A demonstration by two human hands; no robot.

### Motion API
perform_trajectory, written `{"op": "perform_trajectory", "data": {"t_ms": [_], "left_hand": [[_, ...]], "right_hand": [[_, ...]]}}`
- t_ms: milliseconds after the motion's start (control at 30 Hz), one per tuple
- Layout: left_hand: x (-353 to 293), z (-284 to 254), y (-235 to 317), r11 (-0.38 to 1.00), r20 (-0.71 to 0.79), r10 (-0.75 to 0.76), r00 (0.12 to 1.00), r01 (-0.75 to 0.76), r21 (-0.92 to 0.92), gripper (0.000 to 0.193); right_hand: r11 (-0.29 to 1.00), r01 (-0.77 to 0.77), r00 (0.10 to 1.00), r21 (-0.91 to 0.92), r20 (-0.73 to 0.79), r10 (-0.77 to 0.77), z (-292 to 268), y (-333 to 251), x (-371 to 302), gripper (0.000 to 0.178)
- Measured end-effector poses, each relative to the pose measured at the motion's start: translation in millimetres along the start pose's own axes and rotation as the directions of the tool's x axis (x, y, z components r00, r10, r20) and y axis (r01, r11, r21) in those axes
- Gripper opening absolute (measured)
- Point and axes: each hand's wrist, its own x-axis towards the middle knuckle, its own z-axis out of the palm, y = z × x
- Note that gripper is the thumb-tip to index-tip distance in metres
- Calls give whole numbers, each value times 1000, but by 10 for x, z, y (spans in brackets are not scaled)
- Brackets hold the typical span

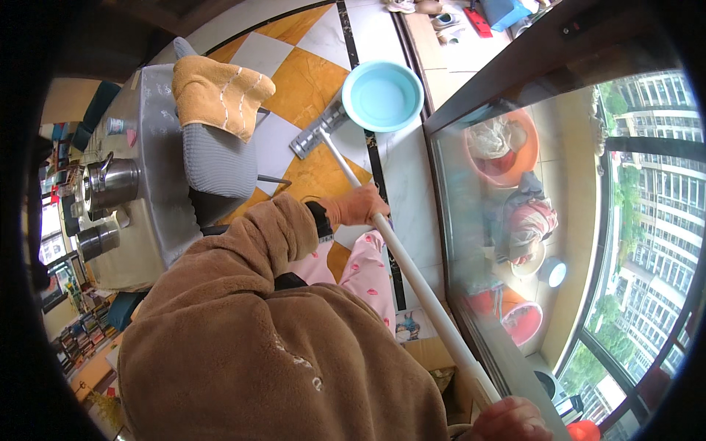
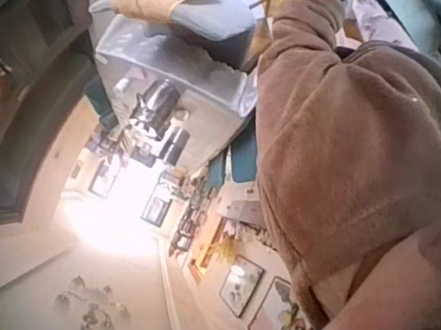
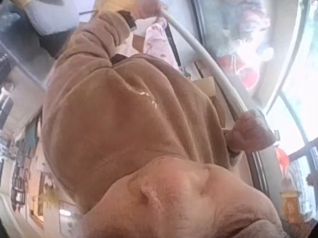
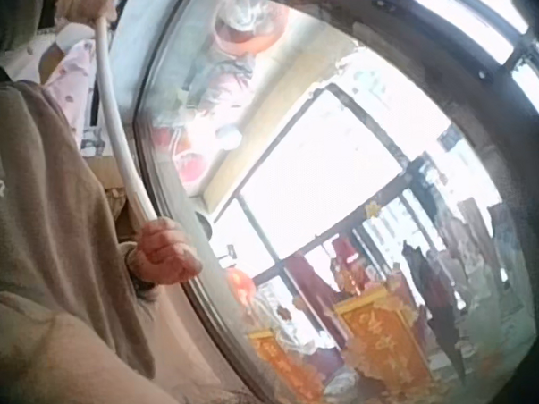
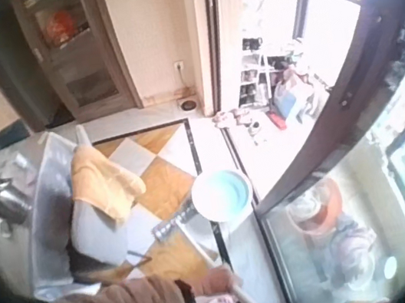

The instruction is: The person mops a tiled floor using a long-handled mop, moving it back and forth across multiple areas. They navigate around furniture and wall-mounted charts, covering a large portion of the room.

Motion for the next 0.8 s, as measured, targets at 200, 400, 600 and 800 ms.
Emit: {"op": "perform_trajectory", "data": {"t_ms": [200, 400, 600, 800], "left_hand": [[-40, -324, -620, 957, 93, -194, 977, 167, 237, 9], [-120, -502, -756, 764, 8, -583, 812, 545, 346, 19], [-236, 106, -184, 970, -19, -220, 975, 216, -115, 18], [-170, 731, 1102, 931, 340, -180, 923, 272, -243, 13]], "right_hand": [[869, 52, 973, -492, 221, 67, 391, 626, 133, 11], [923, -269, 963, 274, 96, 252, 709, 1223, -68, 17], [797, -445, 873, 408, -2, 488, -49, 765, -515, 14], [831, -324, 735, -453, 433, 522, -1021, -191, -324, 36]]}}
